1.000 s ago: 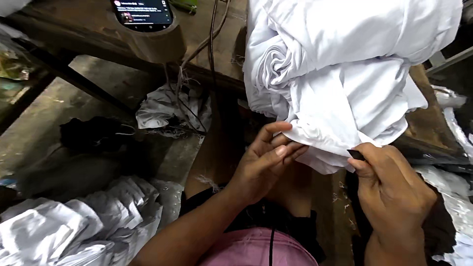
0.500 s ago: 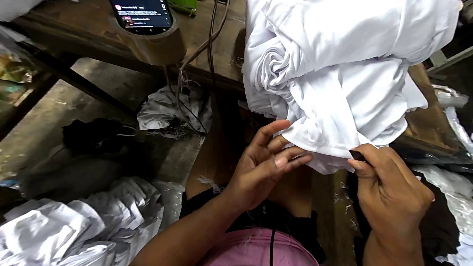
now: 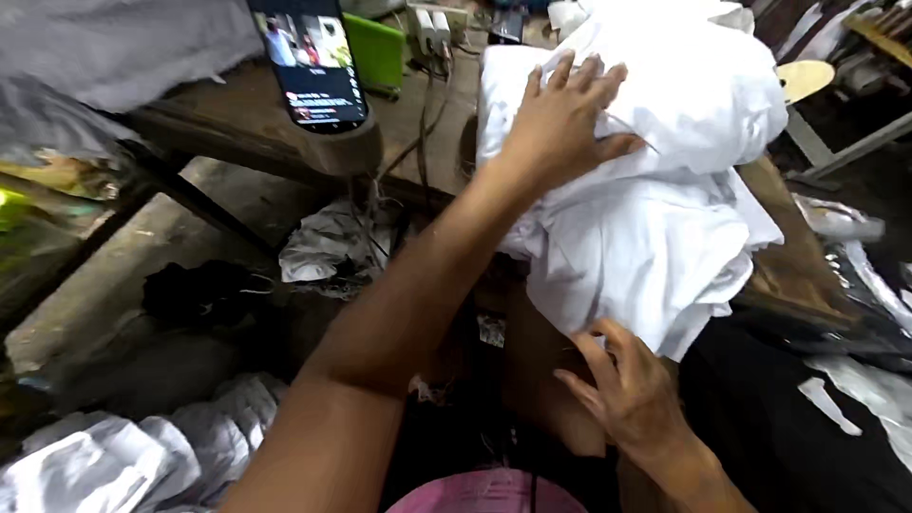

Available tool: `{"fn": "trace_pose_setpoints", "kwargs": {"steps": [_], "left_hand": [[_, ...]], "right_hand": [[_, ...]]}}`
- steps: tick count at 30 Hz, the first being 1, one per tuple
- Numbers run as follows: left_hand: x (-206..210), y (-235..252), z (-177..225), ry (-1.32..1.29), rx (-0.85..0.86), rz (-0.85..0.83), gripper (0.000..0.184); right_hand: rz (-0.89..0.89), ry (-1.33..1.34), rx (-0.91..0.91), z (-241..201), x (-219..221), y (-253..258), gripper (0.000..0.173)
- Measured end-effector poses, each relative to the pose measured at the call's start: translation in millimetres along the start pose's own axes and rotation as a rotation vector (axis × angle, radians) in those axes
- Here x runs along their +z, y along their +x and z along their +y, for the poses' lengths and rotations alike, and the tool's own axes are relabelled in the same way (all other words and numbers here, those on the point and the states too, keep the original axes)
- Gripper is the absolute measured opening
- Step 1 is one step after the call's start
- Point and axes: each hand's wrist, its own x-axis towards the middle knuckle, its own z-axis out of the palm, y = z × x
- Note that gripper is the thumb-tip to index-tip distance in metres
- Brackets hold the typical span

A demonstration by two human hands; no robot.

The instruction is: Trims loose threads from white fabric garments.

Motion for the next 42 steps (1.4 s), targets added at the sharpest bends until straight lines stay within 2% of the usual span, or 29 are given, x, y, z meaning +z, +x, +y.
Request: {"fn": "trace_pose_setpoints", "kwargs": {"steps": [3,5,6,8,10,12,14,16,18,20,22,23,25,27,30,31,32,34,35,36,38,39,40,42], "left_hand": [[4.7,-57.6,20.9,-0.131,0.177,0.278,0.06],[30.1,-112.6,28.2,-0.28,0.347,0.323,0.045],[47.0,-137.5,28.4,-0.341,0.389,0.285,0.035],[69.8,-172.9,28.9,-0.482,0.373,0.271,0.029],[83.0,-192.4,32.8,-0.551,0.177,0.351,0.033],[94.1,-197.2,32.6,-0.603,-0.003,0.352,0.053],[98.5,-199.4,33.0,-0.682,-0.057,0.276,0.061],[90.2,-203.8,33.7,-0.753,-0.016,0.178,0.049],[76.6,-210.7,30.1,-0.787,0.011,0.147,0.039],[67.7,-217.4,23.0,-0.751,-0.057,0.26,0.032],[64.9,-222.1,24.8,-0.581,-0.113,0.448,0.029],[63.4,-223.6,31.3,-0.509,-0.054,0.493,0.029],[59.3,-221.8,52.1,-0.443,0.121,0.461,0.027],[55.2,-208.7,58.7,-0.442,0.178,0.478,0.027],[46.0,-177.3,29.4,-0.535,-0.028,0.67,0.024],[44.2,-169.7,22.2,-0.573,-0.054,0.684,0.024],[44.1,-166.0,20.6,-0.646,-0.04,0.645,0.023],[43.1,-164.6,25.2,-0.969,0.0,0.373,0.021],[38.8,-164.0,27.4,-1.155,-0.059,0.205,0.023],[34.7,-162.1,28.9,-1.315,-0.185,0.114,0.024],[31.8,-156.3,27.9,-1.489,-0.432,0.088,0.018],[32.5,-154.3,29.0,-1.481,-0.481,0.101,0.016],[36.1,-154.6,31.7,-1.401,-0.471,0.135,0.026],[54.7,-165.5,35.1,-1.037,-0.361,0.257,0.045]], "right_hand": [[0.035,-0.083,0.115,26.3,10.3,-17.2,0.023],[0.098,-0.14,0.12,38.5,2.5,-20.3,0.019],[0.106,-0.13,0.112,38.9,-6.1,-19.7,0.018],[0.123,-0.08,0.085,32.3,-16.3,-19.8,0.016],[0.155,-0.046,0.002,25.3,-7.2,-22.3,0.015],[0.187,-0.085,-0.038,25.9,17.3,-25.9,0.018],[0.174,-0.154,-0.015,35.2,33.6,-28.6,0.024],[0.185,-0.172,0.01,44.3,31.7,-27.4,0.022],[0.172,-0.097,0.007,44.9,15.3,-25.0,0.021],[0.173,0.009,0.009,36.1,-2.2,-21.3,0.021],[0.195,0.077,0.035,24.7,-16.7,-20.7,0.018],[0.218,0.099,0.039,19.5,-21.8,-19.2,0.017],[0.245,0.124,0.005,7.0,-27.8,-15.6,0.017],[0.245,0.172,-0.054,-7.0,-29.8,-14.1,0.02],[0.24,0.206,-0.057,-6.9,-40.2,-10.1,0.025],[0.24,0.191,-0.029,-2.0,-44.9,-7.2,0.026],[0.243,0.145,0.008,3.5,-48.0,-2.9,0.027],[0.274,0.016,0.099,18.5,-45.0,10.8,0.028],[0.298,-0.038,0.134,30.2,-38.5,18.6,0.029],[0.316,-0.066,0.165,43.5,-30.3,25.4,0.029],[0.297,-0.073,0.206,61.7,-15.7,33.5,0.03],[0.277,-0.063,0.206,62.8,-11.0,36.4,0.029],[0.258,-0.055,0.202,59.9,-8.0,38.5,0.028],[0.233,-0.04,0.212,48.1,-4.8,40.6,0.027]]}}
